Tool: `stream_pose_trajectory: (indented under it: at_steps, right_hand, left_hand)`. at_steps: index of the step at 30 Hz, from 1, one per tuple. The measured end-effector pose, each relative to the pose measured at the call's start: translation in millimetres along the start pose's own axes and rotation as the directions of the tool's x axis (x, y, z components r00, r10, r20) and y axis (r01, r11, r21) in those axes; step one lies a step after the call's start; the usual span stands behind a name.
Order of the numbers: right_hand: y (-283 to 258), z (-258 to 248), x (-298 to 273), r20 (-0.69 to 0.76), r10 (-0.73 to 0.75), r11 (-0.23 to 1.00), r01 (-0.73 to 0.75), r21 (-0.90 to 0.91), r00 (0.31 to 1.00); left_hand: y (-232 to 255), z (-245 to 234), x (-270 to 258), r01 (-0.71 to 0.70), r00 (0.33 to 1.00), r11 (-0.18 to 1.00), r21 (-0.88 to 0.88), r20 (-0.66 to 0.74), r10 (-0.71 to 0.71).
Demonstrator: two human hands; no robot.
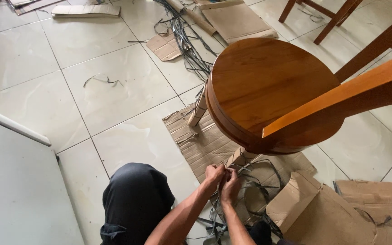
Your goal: Wrapping the legs of a wooden chair with black plastic strapping for protection
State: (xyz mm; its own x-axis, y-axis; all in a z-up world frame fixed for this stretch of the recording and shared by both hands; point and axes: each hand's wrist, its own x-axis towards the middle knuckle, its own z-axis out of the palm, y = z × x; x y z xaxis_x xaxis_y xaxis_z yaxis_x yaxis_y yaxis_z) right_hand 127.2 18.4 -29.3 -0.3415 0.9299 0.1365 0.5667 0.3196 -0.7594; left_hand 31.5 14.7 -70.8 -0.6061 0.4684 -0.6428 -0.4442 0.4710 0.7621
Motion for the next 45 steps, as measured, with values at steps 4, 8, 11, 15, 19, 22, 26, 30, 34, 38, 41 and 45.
stream_pose_trajectory:
  at_steps: [4,8,11,15,19,22,26,30,34,38,41,45]
  right_hand:
    - [-17.9,-4.7,0.4,-0.031,0.049,0.998,-0.047,0.047,0.998]
    - [-9.0,-3.2,-7.8,0.021,0.091,0.995,-0.092,0.034,0.996]
    - [-2.9,-3.7,-11.5,0.029,0.149,0.989,-0.149,-0.011,0.988]
    - [49.2,24.7,-5.8,0.089,0.181,0.979,-0.188,0.08,0.979]
    - [59.7,38.4,-7.8,0.042,0.13,0.988,-0.134,0.083,0.991]
    - [41.4,24.0,-6.3,0.053,0.115,0.985,-0.121,0.126,0.992]
    - [44.4,19.3,-1.3,0.084,0.078,0.994,-0.084,0.073,0.993]
    - [26.1,-1.0,-3.6,0.137,0.0,1.0,0.0,-0.005,0.991]
    - [18.7,-13.7,-3.4,0.173,-0.027,0.999,0.031,-0.019,0.984]
    - [18.4,-20.3,-1.5,0.247,0.059,0.996,-0.039,-0.085,0.967]
    - [2.5,-28.9,-8.6,0.282,0.113,0.993,-0.1,-0.061,0.953]
    - [16.3,-18.6,-2.5,0.315,0.089,0.992,-0.113,0.06,0.945]
  left_hand:
    - [-36.6,13.1,45.1,0.09,0.995,0.993,-0.073,0.056,-0.086]
    - [-66.0,15.6,41.1,-0.15,0.989,0.98,-0.13,-0.007,0.151]
    - [-71.4,10.0,26.6,-0.125,0.991,0.98,-0.155,0.03,0.131]
    - [-59.6,4.1,31.5,-0.143,0.985,0.964,-0.224,0.066,0.162]
    - [-54.1,-3.8,25.9,-0.129,0.99,0.983,-0.132,0.042,0.135]
    - [-35.1,-11.6,-6.7,-0.017,0.994,0.968,-0.252,0.104,0.045]
    - [-15.6,-18.1,-31.2,-0.003,0.985,0.952,-0.307,0.165,0.056]
    - [-34.1,-16.3,-1.6,-0.001,0.983,0.966,-0.257,0.178,0.048]
    - [-46.0,-9.7,20.9,-0.069,0.985,0.969,-0.237,0.136,0.103]
    - [-38.4,-3.8,7.6,-0.232,0.973,0.972,0.032,-0.008,0.232]
    - [-28.5,0.5,-3.4,-0.25,0.952,0.931,0.265,-0.106,0.286]
    - [-7.1,-3.5,-19.5,-0.279,0.94,0.911,0.303,-0.108,0.324]
